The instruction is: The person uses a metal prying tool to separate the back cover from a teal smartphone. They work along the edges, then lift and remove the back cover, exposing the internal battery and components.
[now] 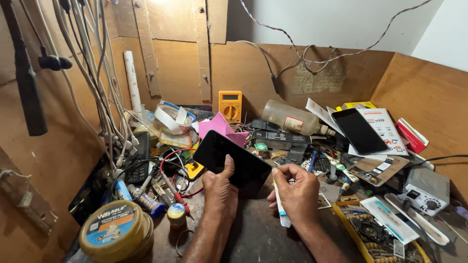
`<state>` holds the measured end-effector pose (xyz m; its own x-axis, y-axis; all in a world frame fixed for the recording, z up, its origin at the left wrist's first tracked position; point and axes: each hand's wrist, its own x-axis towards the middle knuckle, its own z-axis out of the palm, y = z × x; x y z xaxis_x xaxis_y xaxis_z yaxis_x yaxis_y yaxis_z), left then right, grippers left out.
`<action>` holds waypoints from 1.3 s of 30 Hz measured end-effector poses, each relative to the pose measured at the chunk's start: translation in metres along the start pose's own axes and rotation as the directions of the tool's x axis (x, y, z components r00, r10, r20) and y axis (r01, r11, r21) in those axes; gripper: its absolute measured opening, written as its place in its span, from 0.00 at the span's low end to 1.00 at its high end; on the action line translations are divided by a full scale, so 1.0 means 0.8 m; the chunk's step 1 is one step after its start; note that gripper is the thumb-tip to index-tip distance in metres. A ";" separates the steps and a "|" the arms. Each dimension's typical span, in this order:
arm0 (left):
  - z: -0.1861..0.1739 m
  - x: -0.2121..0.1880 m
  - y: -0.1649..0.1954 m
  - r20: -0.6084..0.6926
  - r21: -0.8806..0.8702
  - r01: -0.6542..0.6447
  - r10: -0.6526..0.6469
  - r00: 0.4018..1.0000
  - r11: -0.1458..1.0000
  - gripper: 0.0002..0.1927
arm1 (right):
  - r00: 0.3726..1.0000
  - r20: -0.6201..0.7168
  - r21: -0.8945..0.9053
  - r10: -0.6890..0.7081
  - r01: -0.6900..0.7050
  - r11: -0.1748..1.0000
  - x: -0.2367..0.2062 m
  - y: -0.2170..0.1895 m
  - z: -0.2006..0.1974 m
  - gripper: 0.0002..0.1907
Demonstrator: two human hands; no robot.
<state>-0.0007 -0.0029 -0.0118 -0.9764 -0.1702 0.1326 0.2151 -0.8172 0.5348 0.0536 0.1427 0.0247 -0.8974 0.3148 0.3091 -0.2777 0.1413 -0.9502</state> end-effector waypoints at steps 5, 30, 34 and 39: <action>0.002 0.004 -0.001 -0.027 0.018 -0.008 0.009 1.000 1.000 0.06 | 0.997 0.033 -0.062 -0.071 0.072 0.995 0.000 -0.002 -0.005 0.10; -0.009 0.013 0.009 0.057 -0.077 0.171 -0.167 0.984 0.982 0.19 | 0.967 0.249 0.394 0.051 -0.150 0.907 0.010 0.008 -0.038 0.11; -0.006 0.009 0.015 0.098 -0.112 0.165 -0.155 0.983 0.980 0.21 | 0.987 0.157 0.405 0.015 -0.078 0.911 0.007 0.009 -0.035 0.11; -0.002 0.004 0.022 0.051 -0.104 0.235 -0.231 0.972 0.966 0.20 | 0.992 0.123 0.220 0.027 -0.054 0.974 0.000 0.007 -0.028 0.11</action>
<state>-0.0002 -0.0184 -0.0034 -0.9975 0.0515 0.0479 -0.0236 -0.8869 0.4614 0.0593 0.1645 0.0201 -0.9400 0.2009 0.2759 -0.2975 -0.0857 -0.9509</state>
